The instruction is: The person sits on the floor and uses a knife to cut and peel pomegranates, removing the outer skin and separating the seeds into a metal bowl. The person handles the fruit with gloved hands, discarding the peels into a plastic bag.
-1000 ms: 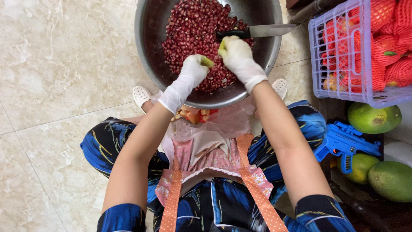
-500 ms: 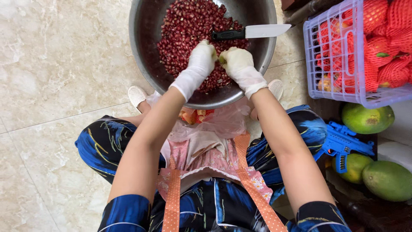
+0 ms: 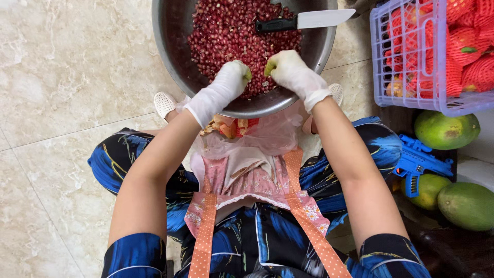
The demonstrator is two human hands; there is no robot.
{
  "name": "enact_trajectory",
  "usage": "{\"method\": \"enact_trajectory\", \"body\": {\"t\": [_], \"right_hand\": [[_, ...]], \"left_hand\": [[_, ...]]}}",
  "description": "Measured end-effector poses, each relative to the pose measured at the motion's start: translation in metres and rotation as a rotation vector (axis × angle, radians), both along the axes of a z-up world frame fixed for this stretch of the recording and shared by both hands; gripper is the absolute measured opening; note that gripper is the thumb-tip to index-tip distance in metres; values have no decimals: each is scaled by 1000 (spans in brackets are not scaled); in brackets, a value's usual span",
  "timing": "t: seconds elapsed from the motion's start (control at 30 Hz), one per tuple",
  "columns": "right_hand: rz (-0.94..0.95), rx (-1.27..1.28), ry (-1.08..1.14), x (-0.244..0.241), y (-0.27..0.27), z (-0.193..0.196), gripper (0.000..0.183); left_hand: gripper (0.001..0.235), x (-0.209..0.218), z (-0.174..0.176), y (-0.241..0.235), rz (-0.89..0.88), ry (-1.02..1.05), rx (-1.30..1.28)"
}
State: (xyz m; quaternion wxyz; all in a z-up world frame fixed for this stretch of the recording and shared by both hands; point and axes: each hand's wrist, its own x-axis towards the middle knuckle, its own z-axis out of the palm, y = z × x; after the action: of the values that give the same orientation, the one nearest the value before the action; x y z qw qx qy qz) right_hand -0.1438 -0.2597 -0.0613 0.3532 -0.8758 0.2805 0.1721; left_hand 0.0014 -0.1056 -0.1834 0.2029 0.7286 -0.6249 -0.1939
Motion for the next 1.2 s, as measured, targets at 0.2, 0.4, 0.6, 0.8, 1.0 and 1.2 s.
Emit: {"method": "enact_trajectory", "body": {"t": [0.2, 0.4, 0.6, 0.8, 1.0, 1.2], "right_hand": [[207, -310, 72, 6, 31, -12, 24], [-168, -61, -91, 2, 8, -4, 12], [-535, 627, -282, -13, 2, 18, 7], [-579, 781, -420, -18, 9, 25, 7], [-156, 705, -92, -28, 35, 82, 13], [287, 647, 33, -59, 117, 56, 18]], "left_hand": [[7, -19, 11, -9, -49, -373, 225], [5, 14, 56, -3, 420, 486, 180], [3, 34, 93, 10, 607, 1279, 201], [21, 28, 49, 2, 671, 1103, 50], [16, 21, -32, -43, 510, 324, -293], [5, 23, -39, -57, 737, 715, -109]]}}
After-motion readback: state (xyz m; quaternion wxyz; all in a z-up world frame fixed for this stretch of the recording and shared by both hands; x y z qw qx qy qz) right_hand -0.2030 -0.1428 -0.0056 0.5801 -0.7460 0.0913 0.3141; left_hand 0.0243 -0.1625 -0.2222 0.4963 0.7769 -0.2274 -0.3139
